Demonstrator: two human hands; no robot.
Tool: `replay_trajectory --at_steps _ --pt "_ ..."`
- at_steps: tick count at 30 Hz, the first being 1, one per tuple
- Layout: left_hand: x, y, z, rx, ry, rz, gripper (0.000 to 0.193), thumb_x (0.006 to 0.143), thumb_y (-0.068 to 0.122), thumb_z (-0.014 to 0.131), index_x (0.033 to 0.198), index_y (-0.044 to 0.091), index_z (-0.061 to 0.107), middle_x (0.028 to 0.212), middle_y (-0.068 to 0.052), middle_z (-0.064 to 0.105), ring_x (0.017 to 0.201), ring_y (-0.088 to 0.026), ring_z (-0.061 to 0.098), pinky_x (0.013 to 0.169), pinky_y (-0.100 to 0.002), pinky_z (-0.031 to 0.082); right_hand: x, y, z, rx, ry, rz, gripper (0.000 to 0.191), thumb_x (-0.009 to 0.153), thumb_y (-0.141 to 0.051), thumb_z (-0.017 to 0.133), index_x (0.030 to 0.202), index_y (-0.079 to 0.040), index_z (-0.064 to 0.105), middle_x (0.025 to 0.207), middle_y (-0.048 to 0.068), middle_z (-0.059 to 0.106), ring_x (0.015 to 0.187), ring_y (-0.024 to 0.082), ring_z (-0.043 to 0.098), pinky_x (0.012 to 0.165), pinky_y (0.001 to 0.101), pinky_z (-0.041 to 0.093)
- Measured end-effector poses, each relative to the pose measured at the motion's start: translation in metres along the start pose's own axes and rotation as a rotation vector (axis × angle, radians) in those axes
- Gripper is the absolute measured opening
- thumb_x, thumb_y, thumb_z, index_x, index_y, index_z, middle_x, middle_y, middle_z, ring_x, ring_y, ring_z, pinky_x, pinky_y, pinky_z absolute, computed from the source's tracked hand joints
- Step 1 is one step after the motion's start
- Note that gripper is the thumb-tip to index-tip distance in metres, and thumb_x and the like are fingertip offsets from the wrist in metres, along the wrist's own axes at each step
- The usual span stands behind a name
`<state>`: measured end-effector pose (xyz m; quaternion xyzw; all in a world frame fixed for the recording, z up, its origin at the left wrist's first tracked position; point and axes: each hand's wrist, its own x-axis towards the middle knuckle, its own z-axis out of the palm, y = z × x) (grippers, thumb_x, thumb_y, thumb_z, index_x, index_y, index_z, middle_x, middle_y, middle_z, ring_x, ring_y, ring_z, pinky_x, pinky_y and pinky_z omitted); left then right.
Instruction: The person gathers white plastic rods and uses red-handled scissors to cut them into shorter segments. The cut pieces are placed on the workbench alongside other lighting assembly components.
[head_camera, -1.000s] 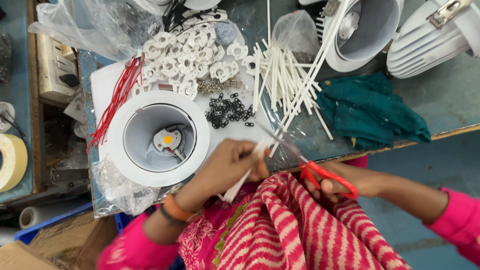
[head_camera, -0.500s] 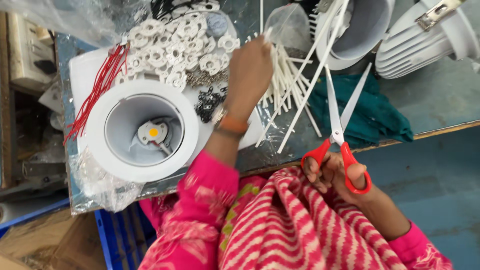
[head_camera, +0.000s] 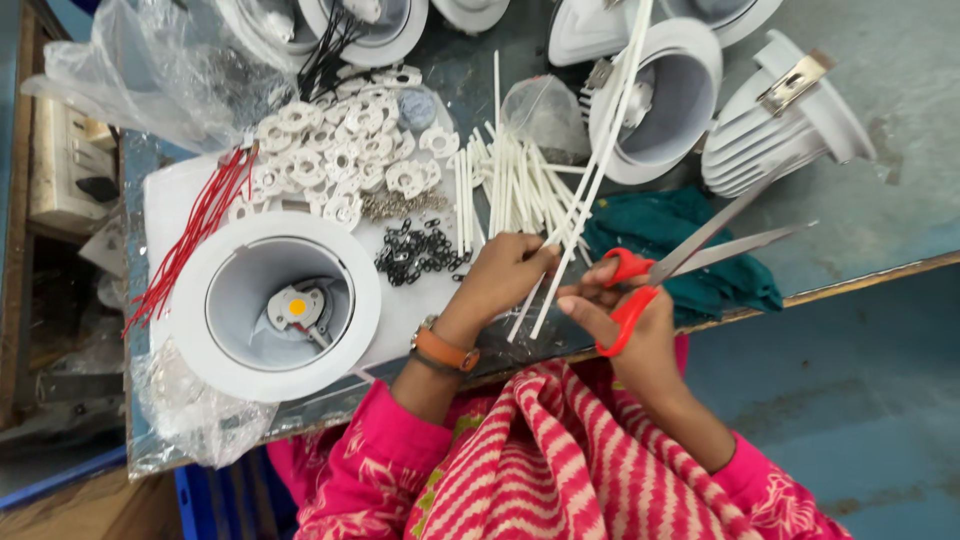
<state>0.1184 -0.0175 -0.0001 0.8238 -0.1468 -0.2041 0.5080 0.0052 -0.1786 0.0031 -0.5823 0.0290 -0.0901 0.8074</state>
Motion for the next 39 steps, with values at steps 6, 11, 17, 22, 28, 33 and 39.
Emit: replay_trajectory --at_steps 6,11,17,22,28,33,39 --pt "-0.016 0.003 0.012 -0.629 -0.023 0.062 0.028 0.105 0.017 0.058 0.099 -0.008 0.068 0.088 -0.008 0.076 0.074 -0.009 0.069 0.063 -0.023 0.056 0.006 -0.005 0.015 0.093 -0.014 -0.017 0.045 0.079 0.014 0.074 0.111 -0.004 0.048 0.11 0.011 0.066 0.102 0.023 0.074 0.091 0.0336 0.061" --pt "-0.028 0.007 0.021 -0.768 0.028 0.089 0.025 0.105 0.014 0.061 0.106 -0.009 0.07 0.087 -0.007 0.071 0.069 -0.008 0.06 0.058 -0.021 0.049 0.002 -0.007 0.02 -0.013 0.03 -0.081 0.046 0.082 0.016 0.076 0.113 -0.003 0.048 0.112 0.009 0.059 0.102 0.02 0.071 0.091 0.0335 0.062" --pt "-0.035 0.021 0.027 -0.928 -0.084 0.046 0.029 0.105 0.015 0.061 0.112 -0.012 0.068 0.099 -0.011 0.075 0.082 -0.011 0.069 0.069 -0.024 0.059 -0.003 -0.025 0.01 -0.122 0.054 -0.07 0.046 0.082 0.013 0.077 0.113 -0.001 0.048 0.111 0.008 0.057 0.098 0.02 0.072 0.085 0.0319 0.063" --pt "-0.028 0.03 0.038 -1.055 -0.14 -0.017 0.032 0.102 0.012 0.062 0.123 -0.012 0.065 0.108 -0.014 0.075 0.089 -0.015 0.072 0.072 -0.026 0.06 -0.004 -0.029 -0.001 -0.211 0.056 -0.111 0.047 0.081 0.013 0.079 0.115 0.0 0.047 0.112 0.01 0.059 0.095 0.02 0.073 0.078 0.0317 0.064" --pt "-0.02 0.039 0.045 -1.083 -0.163 -0.008 0.034 0.103 0.008 0.059 0.13 -0.013 0.061 0.107 -0.02 0.072 0.091 -0.023 0.071 0.078 -0.033 0.062 -0.018 -0.015 -0.024 -0.214 0.07 -0.176 0.052 0.084 0.012 0.079 0.12 -0.001 0.044 0.116 0.01 0.058 0.1 0.02 0.073 0.082 0.0305 0.062" --pt "-0.019 0.047 0.042 -1.137 -0.146 0.007 0.036 0.105 0.006 0.053 0.136 -0.012 0.055 0.102 -0.016 0.068 0.101 -0.031 0.075 0.088 -0.039 0.064 -0.042 0.007 -0.041 -0.178 -0.106 -0.266 0.066 0.075 0.008 0.087 0.124 -0.005 0.045 0.12 0.006 0.052 0.107 0.017 0.065 0.091 0.0335 0.062" --pt "-0.022 0.054 0.047 -1.233 -0.16 0.018 0.037 0.107 0.008 0.053 0.139 -0.011 0.054 0.103 -0.015 0.066 0.102 -0.032 0.073 0.089 -0.041 0.064 -0.049 0.02 -0.035 -0.449 -0.093 -0.553 0.059 0.081 0.005 0.088 0.119 -0.008 0.045 0.126 0.011 0.055 0.102 0.019 0.074 0.085 0.0329 0.064"
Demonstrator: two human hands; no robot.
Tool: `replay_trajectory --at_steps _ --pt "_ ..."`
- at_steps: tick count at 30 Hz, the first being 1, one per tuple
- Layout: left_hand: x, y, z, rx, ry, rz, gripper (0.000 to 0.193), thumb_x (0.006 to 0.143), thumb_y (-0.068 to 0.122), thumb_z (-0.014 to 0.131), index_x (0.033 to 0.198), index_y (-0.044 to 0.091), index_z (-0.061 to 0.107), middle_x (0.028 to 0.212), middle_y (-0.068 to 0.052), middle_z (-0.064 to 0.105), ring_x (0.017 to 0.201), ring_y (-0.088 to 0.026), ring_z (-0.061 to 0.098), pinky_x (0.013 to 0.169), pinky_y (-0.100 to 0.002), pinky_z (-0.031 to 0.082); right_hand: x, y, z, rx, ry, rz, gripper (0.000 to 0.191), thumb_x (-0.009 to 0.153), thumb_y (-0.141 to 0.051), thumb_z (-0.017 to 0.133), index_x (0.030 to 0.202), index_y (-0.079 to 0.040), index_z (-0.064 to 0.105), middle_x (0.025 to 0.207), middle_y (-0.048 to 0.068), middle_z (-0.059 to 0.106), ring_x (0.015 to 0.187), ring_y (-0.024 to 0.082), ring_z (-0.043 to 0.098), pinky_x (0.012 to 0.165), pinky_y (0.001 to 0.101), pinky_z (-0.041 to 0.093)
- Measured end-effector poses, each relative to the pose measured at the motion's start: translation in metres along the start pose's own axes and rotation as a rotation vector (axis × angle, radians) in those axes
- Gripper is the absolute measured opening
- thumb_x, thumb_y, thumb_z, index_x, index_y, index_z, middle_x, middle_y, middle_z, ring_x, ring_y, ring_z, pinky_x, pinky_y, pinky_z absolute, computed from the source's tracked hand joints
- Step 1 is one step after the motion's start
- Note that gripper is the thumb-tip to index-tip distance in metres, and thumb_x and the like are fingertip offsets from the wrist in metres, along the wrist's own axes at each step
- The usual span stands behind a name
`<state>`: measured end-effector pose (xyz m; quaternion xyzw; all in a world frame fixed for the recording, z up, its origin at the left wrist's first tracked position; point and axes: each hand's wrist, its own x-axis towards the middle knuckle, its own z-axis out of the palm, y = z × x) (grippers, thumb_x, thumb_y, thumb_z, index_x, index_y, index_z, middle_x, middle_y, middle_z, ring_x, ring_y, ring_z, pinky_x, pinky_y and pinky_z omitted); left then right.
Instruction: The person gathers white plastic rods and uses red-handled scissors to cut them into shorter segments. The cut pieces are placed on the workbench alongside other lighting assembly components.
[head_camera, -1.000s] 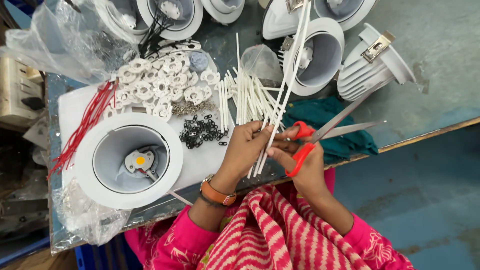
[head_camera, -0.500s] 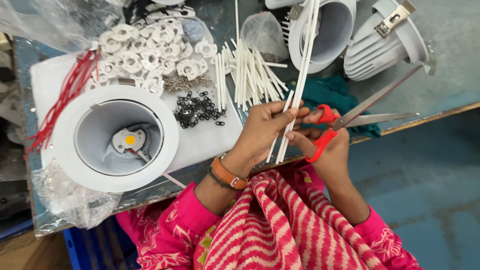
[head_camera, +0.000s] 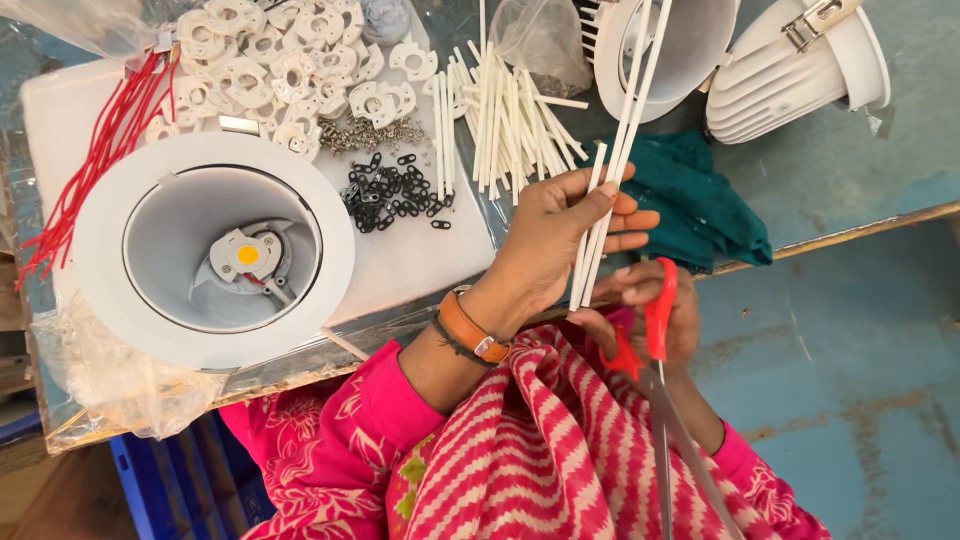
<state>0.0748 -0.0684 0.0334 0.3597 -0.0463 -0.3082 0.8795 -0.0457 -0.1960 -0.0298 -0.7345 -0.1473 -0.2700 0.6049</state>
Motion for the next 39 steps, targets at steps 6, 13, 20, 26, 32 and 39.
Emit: replay_trajectory --at_steps 6,13,20,26,32,39 --pt "-0.003 0.002 0.003 -0.052 0.002 -0.058 0.038 0.107 0.009 0.052 0.14 -0.009 0.053 0.106 -0.016 0.065 0.103 -0.032 0.073 0.089 -0.042 0.064 0.02 -0.017 -0.004 -0.276 -0.119 -0.123 0.048 0.073 -0.004 0.093 0.104 -0.008 0.057 0.11 0.009 0.07 0.096 0.023 0.072 0.081 0.033 0.058" --pt "-0.012 0.004 -0.005 -0.062 -0.066 -0.174 0.037 0.109 0.016 0.052 0.132 -0.013 0.052 0.11 -0.024 0.069 0.106 -0.034 0.074 0.079 -0.039 0.062 0.029 -0.022 -0.013 -0.032 -0.206 -0.05 0.037 0.082 0.0 0.088 0.106 -0.006 0.061 0.111 0.012 0.071 0.102 0.024 0.077 0.088 0.034 0.067" --pt "-0.024 0.008 -0.008 0.162 -0.065 -0.124 0.031 0.103 0.011 0.062 0.123 -0.011 0.065 0.111 -0.025 0.074 0.101 -0.027 0.074 0.078 -0.037 0.065 0.025 -0.025 -0.014 -0.152 -0.191 -0.053 0.038 0.078 0.002 0.089 0.103 -0.006 0.061 0.109 0.014 0.072 0.099 0.024 0.076 0.086 0.0349 0.064" --pt "-0.027 0.009 -0.004 0.189 -0.05 -0.166 0.034 0.107 0.019 0.055 0.123 -0.008 0.067 0.108 -0.021 0.076 0.098 -0.025 0.076 0.084 -0.036 0.066 0.025 -0.03 -0.016 -0.218 -0.165 -0.031 0.037 0.079 0.003 0.088 0.102 -0.005 0.061 0.109 0.014 0.072 0.1 0.026 0.076 0.087 0.0374 0.064" --pt "-0.024 0.003 -0.002 0.23 -0.039 -0.104 0.036 0.104 0.015 0.056 0.133 -0.007 0.062 0.111 -0.022 0.075 0.1 -0.026 0.075 0.084 -0.036 0.065 0.022 -0.031 -0.017 -0.193 -0.165 -0.024 0.036 0.079 0.003 0.088 0.102 -0.005 0.061 0.11 0.012 0.072 0.103 0.023 0.076 0.089 0.035 0.065" --pt "-0.027 -0.008 0.007 0.13 -0.02 -0.102 0.036 0.103 0.009 0.059 0.133 -0.01 0.061 0.111 -0.02 0.073 0.103 -0.025 0.075 0.084 -0.033 0.065 0.019 -0.03 -0.024 -0.25 -0.138 -0.043 0.041 0.075 -0.002 0.092 0.103 -0.006 0.062 0.108 0.012 0.073 0.101 0.022 0.074 0.088 0.0328 0.063"
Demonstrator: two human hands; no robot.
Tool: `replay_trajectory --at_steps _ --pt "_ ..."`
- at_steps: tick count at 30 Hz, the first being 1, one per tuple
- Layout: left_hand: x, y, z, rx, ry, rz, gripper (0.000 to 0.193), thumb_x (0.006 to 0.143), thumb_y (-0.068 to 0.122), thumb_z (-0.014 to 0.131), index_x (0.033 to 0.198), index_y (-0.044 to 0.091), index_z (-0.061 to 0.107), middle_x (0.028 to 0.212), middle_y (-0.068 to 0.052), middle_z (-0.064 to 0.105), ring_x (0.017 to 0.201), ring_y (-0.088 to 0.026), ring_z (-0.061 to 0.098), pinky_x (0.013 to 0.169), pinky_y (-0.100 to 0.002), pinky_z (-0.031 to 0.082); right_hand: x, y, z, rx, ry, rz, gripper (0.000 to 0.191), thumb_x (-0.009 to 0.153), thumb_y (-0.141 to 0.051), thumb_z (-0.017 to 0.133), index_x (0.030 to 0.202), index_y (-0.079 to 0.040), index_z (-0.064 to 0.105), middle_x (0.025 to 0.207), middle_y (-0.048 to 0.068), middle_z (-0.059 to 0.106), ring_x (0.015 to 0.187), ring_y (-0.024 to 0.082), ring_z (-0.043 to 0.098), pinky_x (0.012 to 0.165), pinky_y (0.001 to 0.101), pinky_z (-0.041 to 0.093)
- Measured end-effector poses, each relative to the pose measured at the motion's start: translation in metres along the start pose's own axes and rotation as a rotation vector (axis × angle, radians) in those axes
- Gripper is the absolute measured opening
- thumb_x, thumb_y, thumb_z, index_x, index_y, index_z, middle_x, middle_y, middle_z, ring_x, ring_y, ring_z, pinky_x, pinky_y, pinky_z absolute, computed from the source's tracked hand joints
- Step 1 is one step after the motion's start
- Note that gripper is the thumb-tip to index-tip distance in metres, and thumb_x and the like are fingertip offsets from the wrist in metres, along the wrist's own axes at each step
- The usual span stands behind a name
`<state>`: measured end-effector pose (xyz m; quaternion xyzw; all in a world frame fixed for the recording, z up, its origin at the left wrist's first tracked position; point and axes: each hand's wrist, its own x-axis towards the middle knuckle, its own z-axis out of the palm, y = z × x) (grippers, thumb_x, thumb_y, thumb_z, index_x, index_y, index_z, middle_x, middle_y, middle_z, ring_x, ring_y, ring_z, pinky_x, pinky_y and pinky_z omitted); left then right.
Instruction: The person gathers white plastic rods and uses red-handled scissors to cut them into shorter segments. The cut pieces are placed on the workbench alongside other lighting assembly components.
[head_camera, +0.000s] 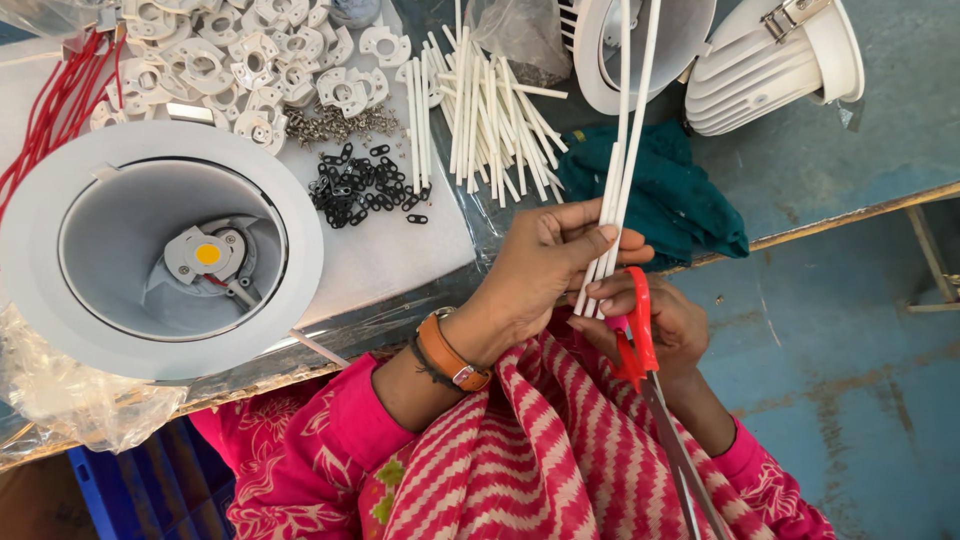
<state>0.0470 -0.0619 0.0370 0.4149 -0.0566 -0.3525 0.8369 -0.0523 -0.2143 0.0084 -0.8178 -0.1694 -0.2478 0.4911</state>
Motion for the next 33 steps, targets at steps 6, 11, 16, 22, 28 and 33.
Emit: replay_trajectory --at_steps 6,11,16,22,28,33 --pt "-0.001 -0.007 0.002 -0.037 -0.048 0.034 0.036 0.102 0.005 0.061 0.135 -0.011 0.059 0.11 -0.021 0.072 0.104 -0.026 0.074 0.084 -0.031 0.063 -0.001 0.007 0.001 -0.021 0.047 -0.06 0.047 0.073 -0.009 0.094 0.105 -0.005 0.059 0.109 0.014 0.073 0.105 0.024 0.074 0.09 0.0334 0.062" --pt "-0.004 -0.006 0.0 -0.068 -0.049 0.012 0.037 0.102 0.004 0.061 0.136 -0.011 0.056 0.113 -0.021 0.068 0.107 -0.026 0.074 0.085 -0.032 0.064 0.001 0.006 0.003 -0.022 0.051 -0.084 0.047 0.074 -0.008 0.093 0.105 -0.005 0.059 0.109 0.016 0.073 0.107 0.024 0.074 0.093 0.036 0.062" --pt "-0.004 -0.005 -0.004 -0.053 -0.048 0.003 0.034 0.102 0.002 0.059 0.133 -0.012 0.057 0.117 -0.025 0.071 0.109 -0.029 0.073 0.089 -0.035 0.063 -0.003 0.0 -0.004 -0.046 -0.045 -0.043 0.045 0.071 -0.009 0.095 0.103 -0.004 0.063 0.107 0.015 0.073 0.104 0.023 0.075 0.091 0.0345 0.063" --pt "-0.006 -0.008 -0.004 -0.104 -0.057 -0.013 0.038 0.103 0.001 0.058 0.139 -0.009 0.055 0.118 -0.023 0.071 0.111 -0.031 0.072 0.095 -0.038 0.063 -0.014 0.008 -0.012 0.104 -0.019 -0.099 0.046 0.077 -0.002 0.089 0.116 -0.002 0.064 0.115 0.018 0.071 0.112 0.028 0.072 0.098 0.0427 0.062" --pt "-0.008 -0.006 -0.001 -0.123 -0.053 -0.006 0.041 0.103 0.002 0.057 0.142 -0.007 0.053 0.117 -0.021 0.071 0.113 -0.031 0.071 0.096 -0.039 0.063 -0.019 0.01 -0.019 0.162 0.007 0.059 0.043 0.081 0.003 0.087 0.117 0.0 0.064 0.12 0.02 0.069 0.115 0.029 0.072 0.092 0.0414 0.068" --pt "-0.008 -0.007 0.003 -0.106 -0.041 0.009 0.041 0.103 0.002 0.058 0.142 -0.008 0.054 0.116 -0.021 0.071 0.112 -0.031 0.072 0.094 -0.038 0.063 -0.015 0.004 -0.014 -0.001 -0.025 -0.026 0.042 0.076 0.001 0.089 0.11 -0.003 0.065 0.112 0.016 0.073 0.109 0.026 0.074 0.1 0.0427 0.061"
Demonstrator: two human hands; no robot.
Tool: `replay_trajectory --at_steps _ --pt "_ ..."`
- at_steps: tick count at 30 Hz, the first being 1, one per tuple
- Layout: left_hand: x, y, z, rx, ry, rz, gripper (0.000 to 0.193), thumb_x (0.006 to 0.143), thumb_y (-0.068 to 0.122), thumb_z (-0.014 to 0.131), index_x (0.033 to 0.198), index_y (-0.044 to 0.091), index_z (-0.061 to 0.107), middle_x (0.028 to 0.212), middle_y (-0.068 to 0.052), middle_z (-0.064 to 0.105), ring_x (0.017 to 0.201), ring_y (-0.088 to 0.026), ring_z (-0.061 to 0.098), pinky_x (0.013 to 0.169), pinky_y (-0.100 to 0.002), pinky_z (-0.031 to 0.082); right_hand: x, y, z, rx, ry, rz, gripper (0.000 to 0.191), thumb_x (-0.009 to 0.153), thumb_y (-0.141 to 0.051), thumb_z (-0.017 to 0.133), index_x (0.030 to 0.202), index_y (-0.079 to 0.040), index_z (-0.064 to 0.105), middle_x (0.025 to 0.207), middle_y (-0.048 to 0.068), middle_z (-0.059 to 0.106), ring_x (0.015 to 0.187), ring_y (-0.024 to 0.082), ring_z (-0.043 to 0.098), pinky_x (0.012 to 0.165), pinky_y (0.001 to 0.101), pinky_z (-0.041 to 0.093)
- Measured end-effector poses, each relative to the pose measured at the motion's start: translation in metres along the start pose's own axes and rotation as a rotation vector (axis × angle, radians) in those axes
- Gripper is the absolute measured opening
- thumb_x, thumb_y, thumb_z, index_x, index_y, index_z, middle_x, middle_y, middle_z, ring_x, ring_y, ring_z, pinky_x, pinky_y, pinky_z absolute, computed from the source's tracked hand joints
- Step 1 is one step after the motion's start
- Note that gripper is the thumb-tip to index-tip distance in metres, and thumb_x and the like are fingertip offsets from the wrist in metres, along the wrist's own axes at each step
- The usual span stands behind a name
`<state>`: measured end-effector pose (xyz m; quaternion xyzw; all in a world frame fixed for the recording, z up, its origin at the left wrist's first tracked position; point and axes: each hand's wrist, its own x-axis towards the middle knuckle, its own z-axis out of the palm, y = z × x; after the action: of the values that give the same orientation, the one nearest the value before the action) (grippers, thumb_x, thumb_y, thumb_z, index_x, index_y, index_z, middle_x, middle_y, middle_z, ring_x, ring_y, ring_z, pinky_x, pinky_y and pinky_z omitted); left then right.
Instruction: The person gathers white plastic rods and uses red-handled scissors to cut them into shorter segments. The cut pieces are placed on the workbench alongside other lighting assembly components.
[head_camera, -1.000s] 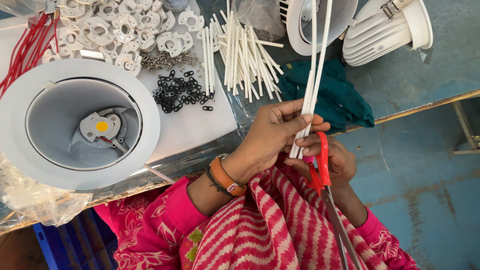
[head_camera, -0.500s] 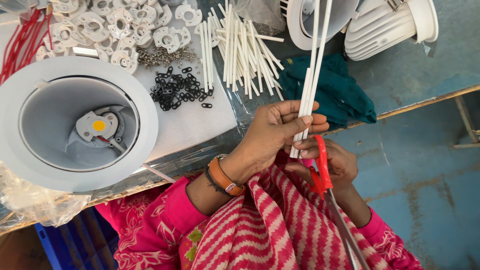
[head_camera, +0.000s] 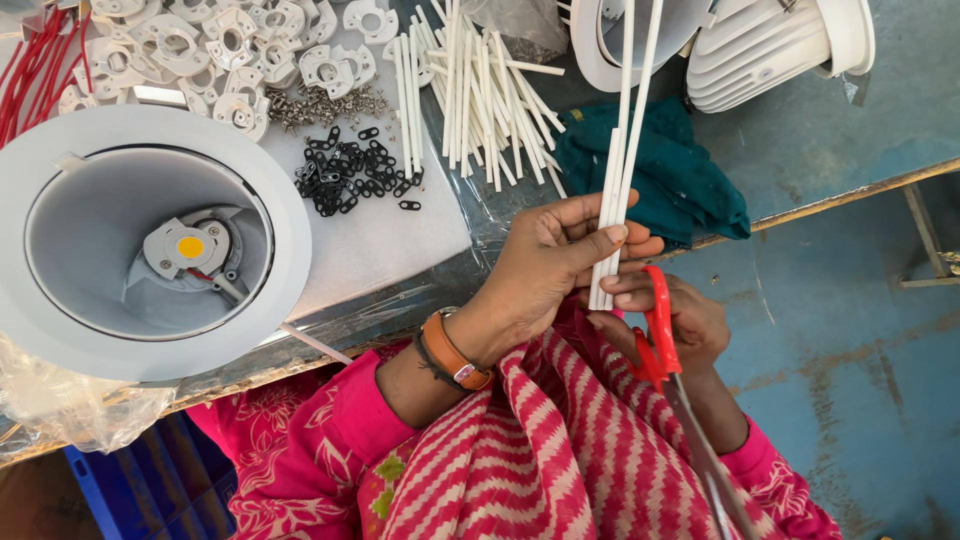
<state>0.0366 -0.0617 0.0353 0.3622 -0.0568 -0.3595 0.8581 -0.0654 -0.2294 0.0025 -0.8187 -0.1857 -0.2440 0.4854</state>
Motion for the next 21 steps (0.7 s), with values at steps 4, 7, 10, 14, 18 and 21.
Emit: replay_trajectory --at_steps 4,7,10,14,18,21 --pt "-0.002 -0.002 0.0 0.017 0.01 0.012 0.041 0.102 0.003 0.059 0.142 -0.008 0.054 0.114 -0.021 0.071 0.111 -0.031 0.072 0.09 -0.036 0.064 0.001 -0.004 0.004 -0.005 -0.014 0.044 0.039 0.077 0.001 0.088 0.108 -0.004 0.066 0.112 0.016 0.073 0.107 0.027 0.074 0.096 0.0383 0.062" --pt "-0.002 -0.003 0.0 0.023 0.014 0.014 0.041 0.102 0.003 0.06 0.141 -0.008 0.054 0.114 -0.02 0.071 0.111 -0.031 0.073 0.087 -0.034 0.065 0.002 -0.004 0.005 -0.008 -0.023 0.047 0.037 0.076 0.0 0.088 0.106 -0.003 0.067 0.109 0.015 0.073 0.104 0.026 0.075 0.092 0.0365 0.062" --pt "-0.002 -0.003 0.001 0.019 0.017 0.013 0.042 0.101 0.003 0.06 0.141 -0.008 0.054 0.113 -0.02 0.071 0.11 -0.03 0.073 0.084 -0.032 0.065 0.002 -0.004 0.006 -0.013 -0.007 0.063 0.034 0.079 0.0 0.088 0.106 -0.003 0.067 0.109 0.014 0.074 0.104 0.025 0.076 0.093 0.0354 0.063" --pt "-0.002 -0.006 0.002 0.009 0.03 0.002 0.042 0.101 0.002 0.061 0.141 -0.009 0.055 0.113 -0.019 0.071 0.109 -0.03 0.073 0.083 -0.032 0.065 0.002 -0.005 0.005 -0.031 -0.014 0.037 0.034 0.078 0.0 0.088 0.105 -0.003 0.068 0.106 0.014 0.074 0.103 0.025 0.076 0.095 0.0364 0.062" --pt "-0.004 -0.011 -0.001 0.018 0.018 0.002 0.041 0.102 0.005 0.06 0.141 -0.009 0.055 0.112 -0.02 0.071 0.108 -0.031 0.073 0.083 -0.033 0.064 -0.001 -0.007 0.005 -0.053 -0.012 0.03 0.033 0.078 -0.001 0.088 0.104 -0.003 0.068 0.105 0.013 0.074 0.101 0.024 0.076 0.096 0.0368 0.063" --pt "-0.005 -0.011 -0.006 -0.03 0.023 -0.057 0.042 0.104 0.011 0.057 0.141 -0.007 0.054 0.111 -0.021 0.071 0.108 -0.032 0.073 0.084 -0.035 0.065 -0.002 -0.009 0.005 -0.102 -0.015 0.031 0.032 0.077 -0.002 0.089 0.101 -0.003 0.068 0.101 0.012 0.075 0.098 0.023 0.077 0.09 0.0344 0.063"
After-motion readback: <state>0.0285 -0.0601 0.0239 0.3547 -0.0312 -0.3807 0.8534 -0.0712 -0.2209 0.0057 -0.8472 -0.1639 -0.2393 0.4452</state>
